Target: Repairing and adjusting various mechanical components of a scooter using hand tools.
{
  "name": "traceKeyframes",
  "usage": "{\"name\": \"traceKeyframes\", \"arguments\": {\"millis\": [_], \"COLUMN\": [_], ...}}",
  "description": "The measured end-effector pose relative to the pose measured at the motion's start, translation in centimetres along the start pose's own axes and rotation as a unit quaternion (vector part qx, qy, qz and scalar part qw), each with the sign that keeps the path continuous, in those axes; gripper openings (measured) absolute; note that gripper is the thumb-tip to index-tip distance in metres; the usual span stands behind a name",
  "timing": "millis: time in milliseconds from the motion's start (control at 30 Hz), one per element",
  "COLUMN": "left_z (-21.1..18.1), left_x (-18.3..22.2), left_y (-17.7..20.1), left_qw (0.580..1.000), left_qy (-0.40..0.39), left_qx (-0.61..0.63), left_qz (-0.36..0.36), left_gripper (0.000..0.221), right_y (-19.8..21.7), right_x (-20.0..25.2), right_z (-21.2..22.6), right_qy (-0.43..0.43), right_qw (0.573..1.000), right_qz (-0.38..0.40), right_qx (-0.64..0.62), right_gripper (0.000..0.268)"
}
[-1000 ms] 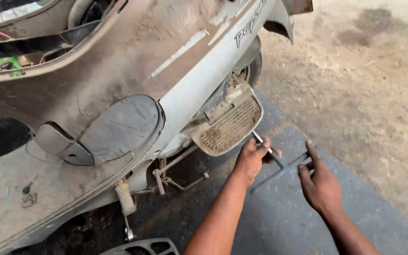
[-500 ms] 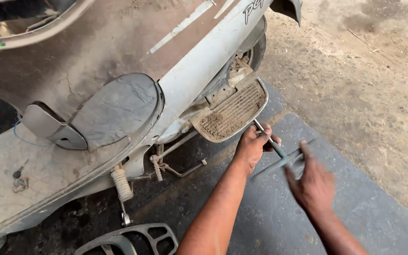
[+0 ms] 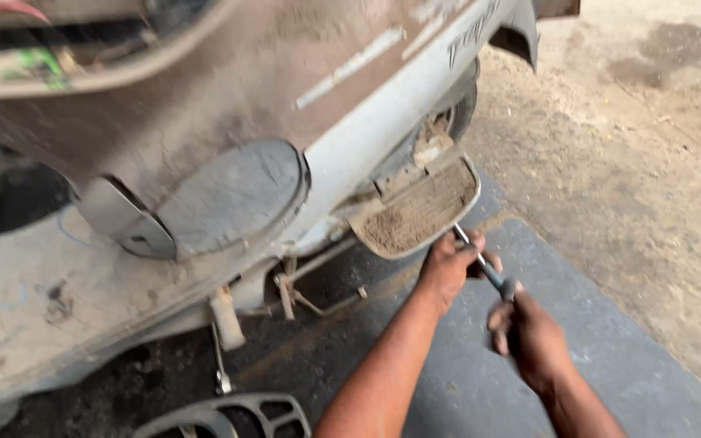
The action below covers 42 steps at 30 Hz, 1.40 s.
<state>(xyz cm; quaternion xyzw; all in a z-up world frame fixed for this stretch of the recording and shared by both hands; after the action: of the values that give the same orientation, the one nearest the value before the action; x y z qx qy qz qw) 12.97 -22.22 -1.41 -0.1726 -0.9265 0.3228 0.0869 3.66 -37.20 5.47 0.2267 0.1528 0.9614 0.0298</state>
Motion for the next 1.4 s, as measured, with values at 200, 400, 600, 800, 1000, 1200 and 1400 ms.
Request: {"name": "traceKeyframes", "arguments": {"millis": [200,400,600,800,1000,1200,1400], "left_z": [-1.2,-0.9,-0.9,0.9,1.8,0.7,-1.0], "left_x": [1.0,1.2,1.6,0.7,1.0,1.6,2.7], "left_y": [0.2,0.0,0.1,0.8,1.6,0.8,0.3], "left_qw": [1.0,1.0,1.0,1.0,1.0,1.0,0.999], "left_qy": [0.019,0.014,0.02,0.002,0.01,-0.003,0.017], "left_qx": [-0.005,0.0,-0.003,0.02,0.02,0.007,-0.031], "left_qz": [-0.004,-0.009,-0.005,-0.015,-0.008,-0.001,0.002], "left_gripper": [0.02,0.024,0.027,0.036,0.044,0.051,0.053], "right_y": [-1.3,0.4,-1.4,0.6,-2.1,-0.4,-4.4], "right_x": [0.2,-0.4,-0.4,-0.5,-0.2,1.1,5.7], "right_z": [-1.7,-3.9,-2.7,-4.1,-2.7,-2.8,3.5], "right_qy": [0.144,0.063,0.202,0.047,0.217,0.099,0.411], "right_qw": [0.952,0.998,0.945,0.997,0.914,0.992,0.72], "right_qz": [-0.111,-0.014,-0.124,-0.059,-0.179,-0.061,-0.276], "right_qx": [0.246,0.024,0.226,-0.036,0.293,0.04,0.486], "right_gripper": [0.061,0.061,0.04,0.054,0.049,0.055,0.062]}}
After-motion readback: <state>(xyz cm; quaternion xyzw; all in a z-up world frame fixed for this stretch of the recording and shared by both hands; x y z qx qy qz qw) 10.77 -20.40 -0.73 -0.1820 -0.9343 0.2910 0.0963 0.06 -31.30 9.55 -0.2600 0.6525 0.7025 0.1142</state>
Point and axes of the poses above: each hand's wrist, its own x-axis away from the middle knuckle, its own y-axis out of the back of the hand, z = x × y, the point moved 2 cm from there along -x, towards the middle knuckle, and after that the axes turned 9 degrees about z, right-handed, at the moved point
